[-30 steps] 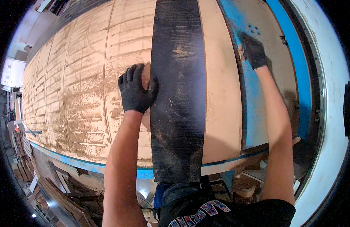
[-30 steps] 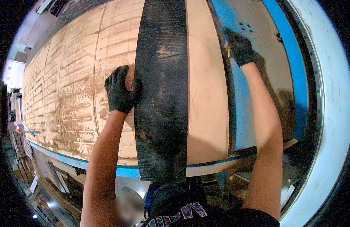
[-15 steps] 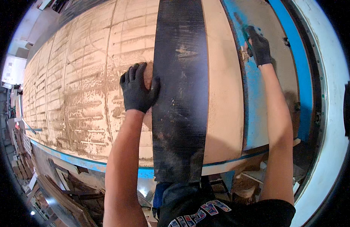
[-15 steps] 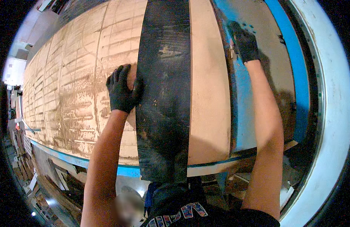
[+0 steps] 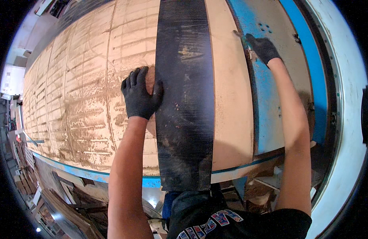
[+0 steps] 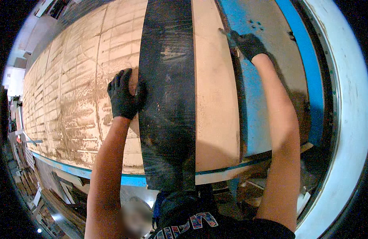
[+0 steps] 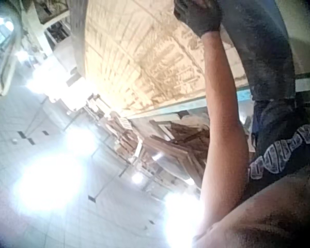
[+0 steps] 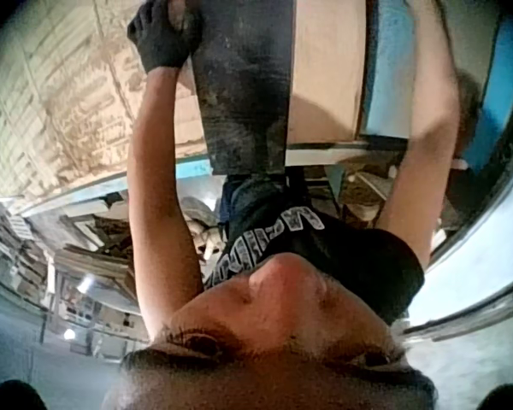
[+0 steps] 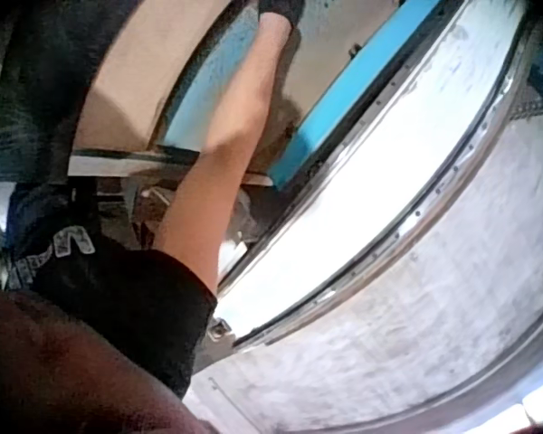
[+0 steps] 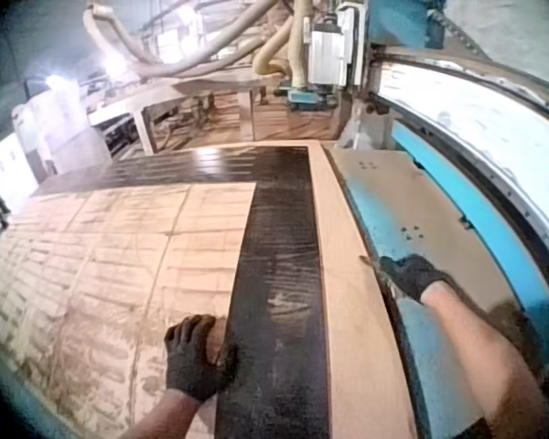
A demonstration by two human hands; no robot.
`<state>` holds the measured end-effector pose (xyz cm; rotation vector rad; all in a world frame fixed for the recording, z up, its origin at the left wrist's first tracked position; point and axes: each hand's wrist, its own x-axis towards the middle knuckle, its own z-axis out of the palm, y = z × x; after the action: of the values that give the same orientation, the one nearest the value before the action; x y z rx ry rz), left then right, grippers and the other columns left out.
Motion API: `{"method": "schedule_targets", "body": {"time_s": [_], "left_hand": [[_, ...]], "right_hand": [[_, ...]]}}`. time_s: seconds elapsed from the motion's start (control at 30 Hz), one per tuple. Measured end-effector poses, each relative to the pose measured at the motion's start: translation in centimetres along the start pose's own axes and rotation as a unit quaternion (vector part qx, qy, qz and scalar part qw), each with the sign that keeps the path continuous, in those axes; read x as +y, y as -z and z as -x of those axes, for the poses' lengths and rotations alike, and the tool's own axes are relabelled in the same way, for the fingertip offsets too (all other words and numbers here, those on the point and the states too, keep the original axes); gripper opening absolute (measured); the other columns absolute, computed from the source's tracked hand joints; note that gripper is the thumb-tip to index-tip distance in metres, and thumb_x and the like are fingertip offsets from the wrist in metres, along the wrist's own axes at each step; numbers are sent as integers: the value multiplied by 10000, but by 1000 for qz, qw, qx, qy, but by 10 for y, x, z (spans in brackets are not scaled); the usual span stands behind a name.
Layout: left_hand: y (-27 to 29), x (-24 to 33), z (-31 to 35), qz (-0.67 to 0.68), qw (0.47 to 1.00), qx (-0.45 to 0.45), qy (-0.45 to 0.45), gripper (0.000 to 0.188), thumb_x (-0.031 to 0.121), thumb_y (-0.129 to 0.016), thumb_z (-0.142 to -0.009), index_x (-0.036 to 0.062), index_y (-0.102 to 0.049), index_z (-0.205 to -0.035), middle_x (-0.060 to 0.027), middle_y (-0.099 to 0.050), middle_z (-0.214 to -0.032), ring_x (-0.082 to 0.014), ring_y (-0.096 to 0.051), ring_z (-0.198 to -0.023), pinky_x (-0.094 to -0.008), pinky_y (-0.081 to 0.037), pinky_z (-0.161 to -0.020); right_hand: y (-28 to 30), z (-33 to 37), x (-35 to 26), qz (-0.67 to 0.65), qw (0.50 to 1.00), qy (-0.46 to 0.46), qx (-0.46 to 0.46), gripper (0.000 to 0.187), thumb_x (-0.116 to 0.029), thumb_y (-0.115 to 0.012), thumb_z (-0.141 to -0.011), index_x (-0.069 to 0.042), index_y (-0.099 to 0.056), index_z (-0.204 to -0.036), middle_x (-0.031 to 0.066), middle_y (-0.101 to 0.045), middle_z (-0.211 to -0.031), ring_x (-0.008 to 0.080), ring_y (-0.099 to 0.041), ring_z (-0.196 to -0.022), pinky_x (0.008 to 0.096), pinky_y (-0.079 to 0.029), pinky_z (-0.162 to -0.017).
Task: The person cleans debris from a large wooden panel on a machine bed using a small tool and by hand, then lifts the panel and carries it across the workshop.
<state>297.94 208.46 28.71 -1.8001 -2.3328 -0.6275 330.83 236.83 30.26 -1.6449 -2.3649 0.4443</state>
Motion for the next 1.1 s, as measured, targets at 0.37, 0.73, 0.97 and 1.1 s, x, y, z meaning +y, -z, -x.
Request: {"method": "schedule_targets", "body": {"time_s": [0.37, 0.73, 0.97, 1.1], "left_hand": [[1, -3, 0, -11, 1000, -7, 16, 547, 410, -610, -843, 85, -522, -1275, -160, -529, -1300, -335, -456, -1233, -473, -295, -1054], [-1, -3, 0, 4, 1000, 1, 6, 561, 414, -610, -843, 88, -508, -1287, -156, -525, -1301, -335, -458, -1232, -469, -295, -1053], [2, 1, 1, 9, 1000, 4, 6, 550, 400, -620, -838, 77, -519, -1272, -162, -532, -1288, -341, -466, -1218, -472, -302, -1045], [0, 1, -1, 13, 1000, 2, 2, 560, 406, -625, -834, 74, -521, -1273, -167, -530, -1292, -342, -466, -1218, -474, -302, -1045]], "right_hand": [[14, 4, -21, -48, 992, -60, -100, 724, -692, -476, -859, -7, -610, -665, 134, -583, -568, 243, -579, -548, 402, -488, -634], [19, 7, -27, 109, 991, -82, -15, 754, -693, -324, -890, -34, -686, -938, 221, -660, -952, 376, -621, -916, 461, -450, -874], [13, 26, -33, 87, 985, -119, -91, 754, -718, -324, -875, -66, -702, -894, 214, -659, -932, 368, -623, -901, 451, -460, -837], [14, 19, -7, 77, 991, -106, -2, 756, -718, -333, -876, -58, -698, -846, 208, -650, -841, 358, -623, -853, 441, -458, -807]]}}
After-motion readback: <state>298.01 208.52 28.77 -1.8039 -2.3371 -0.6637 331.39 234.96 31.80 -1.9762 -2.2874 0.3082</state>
